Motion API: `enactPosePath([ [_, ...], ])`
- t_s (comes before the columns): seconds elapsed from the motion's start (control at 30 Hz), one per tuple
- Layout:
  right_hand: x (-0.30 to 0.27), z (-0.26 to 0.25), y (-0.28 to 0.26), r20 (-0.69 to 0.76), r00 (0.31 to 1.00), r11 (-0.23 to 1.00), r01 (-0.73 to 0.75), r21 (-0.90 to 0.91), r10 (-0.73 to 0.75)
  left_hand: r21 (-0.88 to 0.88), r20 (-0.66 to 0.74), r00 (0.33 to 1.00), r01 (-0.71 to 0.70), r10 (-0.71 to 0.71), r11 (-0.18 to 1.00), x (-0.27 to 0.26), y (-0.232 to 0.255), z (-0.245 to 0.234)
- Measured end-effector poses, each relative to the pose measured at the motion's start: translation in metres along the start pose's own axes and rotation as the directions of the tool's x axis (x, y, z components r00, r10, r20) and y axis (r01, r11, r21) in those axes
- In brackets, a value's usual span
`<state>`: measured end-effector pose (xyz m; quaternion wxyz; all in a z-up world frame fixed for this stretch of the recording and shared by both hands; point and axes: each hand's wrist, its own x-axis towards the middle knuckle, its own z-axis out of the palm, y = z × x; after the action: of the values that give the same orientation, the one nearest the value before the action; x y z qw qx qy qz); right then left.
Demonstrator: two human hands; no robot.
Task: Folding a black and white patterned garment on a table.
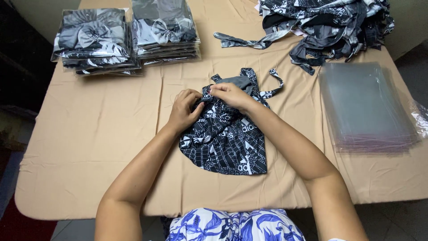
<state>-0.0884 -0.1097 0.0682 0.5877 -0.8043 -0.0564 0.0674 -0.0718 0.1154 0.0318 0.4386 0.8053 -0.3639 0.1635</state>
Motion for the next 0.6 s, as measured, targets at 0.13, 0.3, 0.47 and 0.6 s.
enactPosePath([
  [0.13,0.013,0.002,0.002,0.061,0.998,0.991,-0.017,0.136,0.008,0.024,0.018,0.999,-0.037,0.037,0.999,0.0,0.001,0.0],
  [0.3,0.031,0.005,-0.004,0.148,0.987,0.966,-0.091,0.241,0.056,0.039,0.024,0.999,-0.031,0.03,0.999,0.0,0.0,-0.001],
  [0.47,0.045,0.002,-0.005,0.162,0.973,0.855,-0.221,0.469,0.163,0.04,0.016,1.0,-0.005,0.005,0.999,0.003,0.0,-0.004],
  [0.6,0.038,-0.001,-0.031,0.133,0.98,0.671,-0.199,0.715,0.149,0.071,0.079,0.997,-0.024,0.019,0.997,-0.001,-0.005,0.002],
])
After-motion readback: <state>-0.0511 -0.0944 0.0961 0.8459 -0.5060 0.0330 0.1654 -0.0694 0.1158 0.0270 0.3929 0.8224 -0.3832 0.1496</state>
